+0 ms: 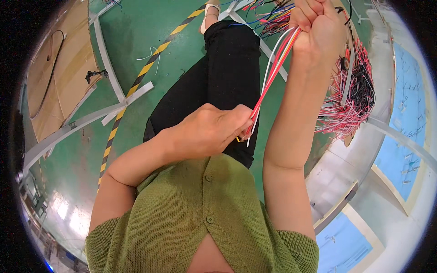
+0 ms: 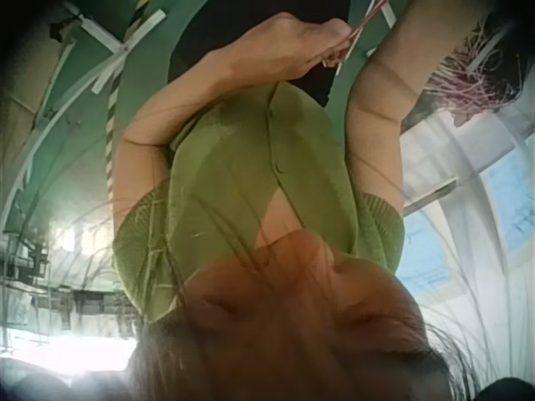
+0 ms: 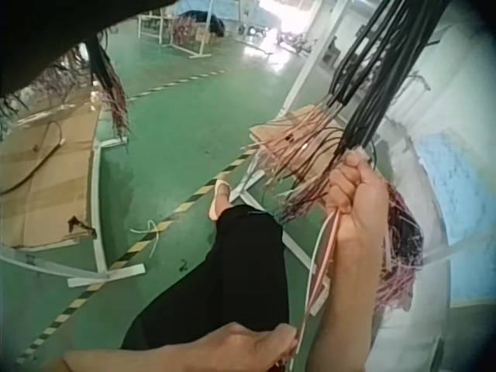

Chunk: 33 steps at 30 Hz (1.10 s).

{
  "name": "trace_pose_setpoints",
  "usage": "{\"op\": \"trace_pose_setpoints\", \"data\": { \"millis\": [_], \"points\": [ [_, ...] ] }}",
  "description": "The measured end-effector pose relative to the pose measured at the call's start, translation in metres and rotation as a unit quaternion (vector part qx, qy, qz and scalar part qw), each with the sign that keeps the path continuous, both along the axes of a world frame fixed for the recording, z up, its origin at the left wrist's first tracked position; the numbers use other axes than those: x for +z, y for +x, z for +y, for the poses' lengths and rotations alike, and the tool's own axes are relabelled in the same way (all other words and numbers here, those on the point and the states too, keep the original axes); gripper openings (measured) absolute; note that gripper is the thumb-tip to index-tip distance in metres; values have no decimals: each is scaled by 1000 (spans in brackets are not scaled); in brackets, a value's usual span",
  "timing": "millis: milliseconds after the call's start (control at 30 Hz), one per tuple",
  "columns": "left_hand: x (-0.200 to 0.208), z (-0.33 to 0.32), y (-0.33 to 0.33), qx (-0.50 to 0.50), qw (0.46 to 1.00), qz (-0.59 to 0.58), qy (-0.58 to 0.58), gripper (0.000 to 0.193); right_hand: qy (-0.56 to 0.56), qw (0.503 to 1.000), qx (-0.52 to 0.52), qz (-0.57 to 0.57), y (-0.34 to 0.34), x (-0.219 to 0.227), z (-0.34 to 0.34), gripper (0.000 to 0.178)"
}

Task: Measuring and bundling electrical wires using a ruler and adhesive tape at an assembly station.

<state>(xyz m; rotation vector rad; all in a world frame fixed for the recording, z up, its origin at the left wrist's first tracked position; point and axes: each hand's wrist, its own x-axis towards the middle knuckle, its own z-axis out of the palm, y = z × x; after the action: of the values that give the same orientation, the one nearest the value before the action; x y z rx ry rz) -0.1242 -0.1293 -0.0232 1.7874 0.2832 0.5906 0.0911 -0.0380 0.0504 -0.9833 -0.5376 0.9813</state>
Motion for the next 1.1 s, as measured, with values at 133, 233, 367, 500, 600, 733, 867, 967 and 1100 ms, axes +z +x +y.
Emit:
{"op": "trace_pose_setpoints", "data": {
  "millis": [133,233,367,500,600,733,867,967,1100],
  "points": [
    [-19,14,6,-117,943,-45,-309,24,14,1000,7,9,-2,-6,1,23],
    [-44,35,10,-187,830,-32,-525,70,22,995,86,-39,11,-6,-4,22],
    [-41,68,34,-207,878,-48,-430,72,71,971,215,74,25,-10,-14,26],
    [-12,70,61,-154,889,-87,-423,57,80,982,170,-11,10,-10,-23,25],
    [-5,59,70,-110,889,-88,-435,39,80,986,137,-46,11,-12,-27,27],
    [-12,48,62,-141,858,-81,-488,36,95,984,147,-14,25,-15,-26,28],
    [-12,43,52,-141,880,-82,-446,35,93,984,151,-11,31,-17,-29,29],
    [-12,38,50,-179,841,-77,-504,35,83,986,143,-6,40,-17,-28,29],
    [-15,31,42,-198,850,-59,-485,35,87,980,175,26,50,-20,-29,29]
  ]
}}
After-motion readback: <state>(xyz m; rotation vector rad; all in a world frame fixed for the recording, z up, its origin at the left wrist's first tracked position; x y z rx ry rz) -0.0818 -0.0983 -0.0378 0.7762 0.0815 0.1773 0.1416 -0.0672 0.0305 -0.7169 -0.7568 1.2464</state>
